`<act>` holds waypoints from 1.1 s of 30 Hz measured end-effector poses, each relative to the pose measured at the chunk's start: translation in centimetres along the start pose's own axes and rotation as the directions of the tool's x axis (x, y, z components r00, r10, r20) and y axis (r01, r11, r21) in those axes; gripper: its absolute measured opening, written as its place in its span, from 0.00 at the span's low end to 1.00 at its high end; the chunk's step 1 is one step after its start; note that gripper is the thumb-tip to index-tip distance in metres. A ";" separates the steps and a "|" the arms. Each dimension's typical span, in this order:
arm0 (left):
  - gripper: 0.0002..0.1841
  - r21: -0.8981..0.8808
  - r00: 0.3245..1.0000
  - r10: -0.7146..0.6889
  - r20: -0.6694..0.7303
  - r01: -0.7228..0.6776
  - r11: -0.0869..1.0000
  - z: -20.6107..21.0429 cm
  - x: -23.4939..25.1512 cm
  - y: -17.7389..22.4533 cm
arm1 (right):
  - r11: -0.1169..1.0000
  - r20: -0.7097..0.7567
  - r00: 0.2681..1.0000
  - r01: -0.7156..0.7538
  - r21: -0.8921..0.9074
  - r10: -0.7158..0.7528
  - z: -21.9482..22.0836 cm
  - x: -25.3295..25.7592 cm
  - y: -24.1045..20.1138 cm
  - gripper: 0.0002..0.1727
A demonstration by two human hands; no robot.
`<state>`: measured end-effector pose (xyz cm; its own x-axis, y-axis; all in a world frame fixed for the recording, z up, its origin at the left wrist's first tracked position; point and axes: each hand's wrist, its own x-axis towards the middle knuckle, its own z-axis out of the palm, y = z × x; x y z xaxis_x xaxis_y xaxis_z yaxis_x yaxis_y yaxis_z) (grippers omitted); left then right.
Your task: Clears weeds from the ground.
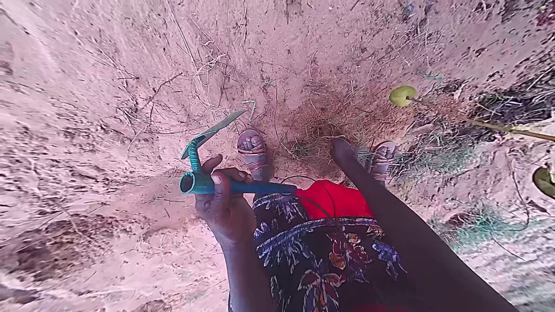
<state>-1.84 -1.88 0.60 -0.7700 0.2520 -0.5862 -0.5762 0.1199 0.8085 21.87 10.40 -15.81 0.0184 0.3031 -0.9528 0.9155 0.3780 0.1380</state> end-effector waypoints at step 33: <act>0.10 -0.022 1.000 0.020 0.018 -0.020 1.000 -0.5 0.0 0.4 | 0.961 0.085 0.963 0.245 0.130 -0.257 -1.3 -1.9 -5.0 0.22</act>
<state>-2.21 -2.34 0.92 -0.7764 0.2718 -0.5687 -0.5668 0.0936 0.8185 16.76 9.05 -14.35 -0.1838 0.1202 -0.9756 0.9362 0.3239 -0.1365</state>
